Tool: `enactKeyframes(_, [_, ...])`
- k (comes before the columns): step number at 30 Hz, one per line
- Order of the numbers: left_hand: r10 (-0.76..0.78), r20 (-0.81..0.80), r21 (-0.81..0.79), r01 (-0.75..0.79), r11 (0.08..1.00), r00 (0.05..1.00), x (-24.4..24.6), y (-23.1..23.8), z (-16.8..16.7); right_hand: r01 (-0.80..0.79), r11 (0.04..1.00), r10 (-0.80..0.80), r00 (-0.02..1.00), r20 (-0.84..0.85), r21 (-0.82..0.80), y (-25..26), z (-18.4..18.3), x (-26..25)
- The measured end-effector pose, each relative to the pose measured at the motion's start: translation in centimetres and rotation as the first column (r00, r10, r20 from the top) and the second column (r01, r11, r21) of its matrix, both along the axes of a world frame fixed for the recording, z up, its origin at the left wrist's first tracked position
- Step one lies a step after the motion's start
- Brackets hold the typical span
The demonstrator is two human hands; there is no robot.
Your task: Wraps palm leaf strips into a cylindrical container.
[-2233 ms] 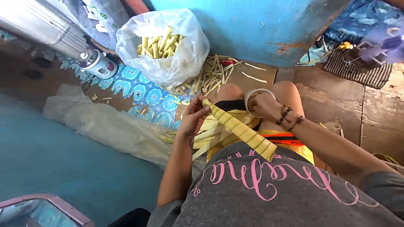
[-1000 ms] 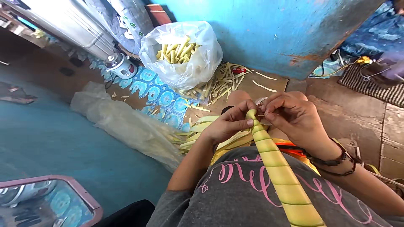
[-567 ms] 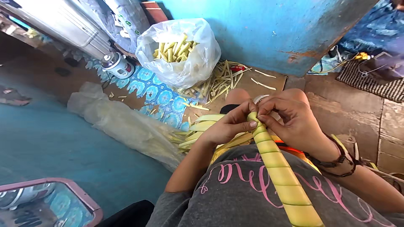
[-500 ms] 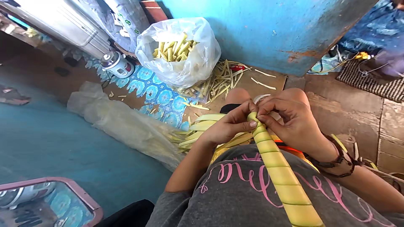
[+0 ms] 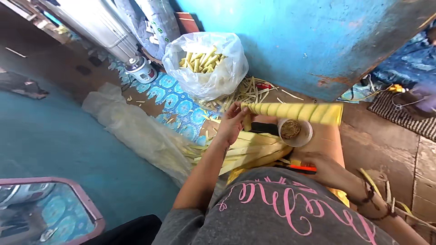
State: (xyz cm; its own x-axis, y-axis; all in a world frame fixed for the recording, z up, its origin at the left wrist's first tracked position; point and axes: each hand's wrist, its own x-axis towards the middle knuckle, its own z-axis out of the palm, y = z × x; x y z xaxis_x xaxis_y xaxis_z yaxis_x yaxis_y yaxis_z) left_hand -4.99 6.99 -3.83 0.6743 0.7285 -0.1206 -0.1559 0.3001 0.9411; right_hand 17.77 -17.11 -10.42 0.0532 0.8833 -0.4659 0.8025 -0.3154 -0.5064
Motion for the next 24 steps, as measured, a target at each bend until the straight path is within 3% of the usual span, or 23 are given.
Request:
enactKeyframes(5, [0.190,-0.003,-0.093,-0.189,0.978,0.982,2.2,-1.2,-0.5,0.193,0.956,-0.152,0.971,-0.186,0.223,1.4,2.8,-0.3])
enactKeyframes(8, [0.082,-0.034,-0.083,-0.084,0.993,0.996,3.1,-2.3,-0.7,0.255,0.868,-0.197,0.965,-0.176,0.426,2.9,4.1,-1.2])
enactKeyframes(12, [-0.083,-0.004,-0.058,0.082,0.995,0.997,3.6,-3.9,0.0,0.207,0.671,-0.230,0.971,-0.065,0.712,5.0,4.6,-2.7])
enactKeyframes(16, [-0.242,0.003,-0.094,0.241,0.966,0.970,4.4,-6.0,0.2,0.188,0.745,-0.217,0.976,-0.034,0.640,6.2,6.2,-4.0])
enactKeyframes(19, [-0.255,-0.009,-0.098,0.253,0.962,0.967,4.4,-5.9,0.1,0.201,0.776,-0.194,0.978,-0.078,0.598,5.8,5.4,-3.5])
enactKeyframes(22, [-0.212,0.005,0.052,0.212,0.976,0.977,3.0,-2.2,1.2,0.224,0.750,-0.161,0.975,-0.156,0.622,4.1,3.9,-2.4])
enactKeyframes(24, [-0.196,0.036,0.139,0.189,0.972,0.980,1.0,2.6,1.7,0.211,0.815,-0.103,0.969,-0.223,0.539,2.7,3.1,-1.4])
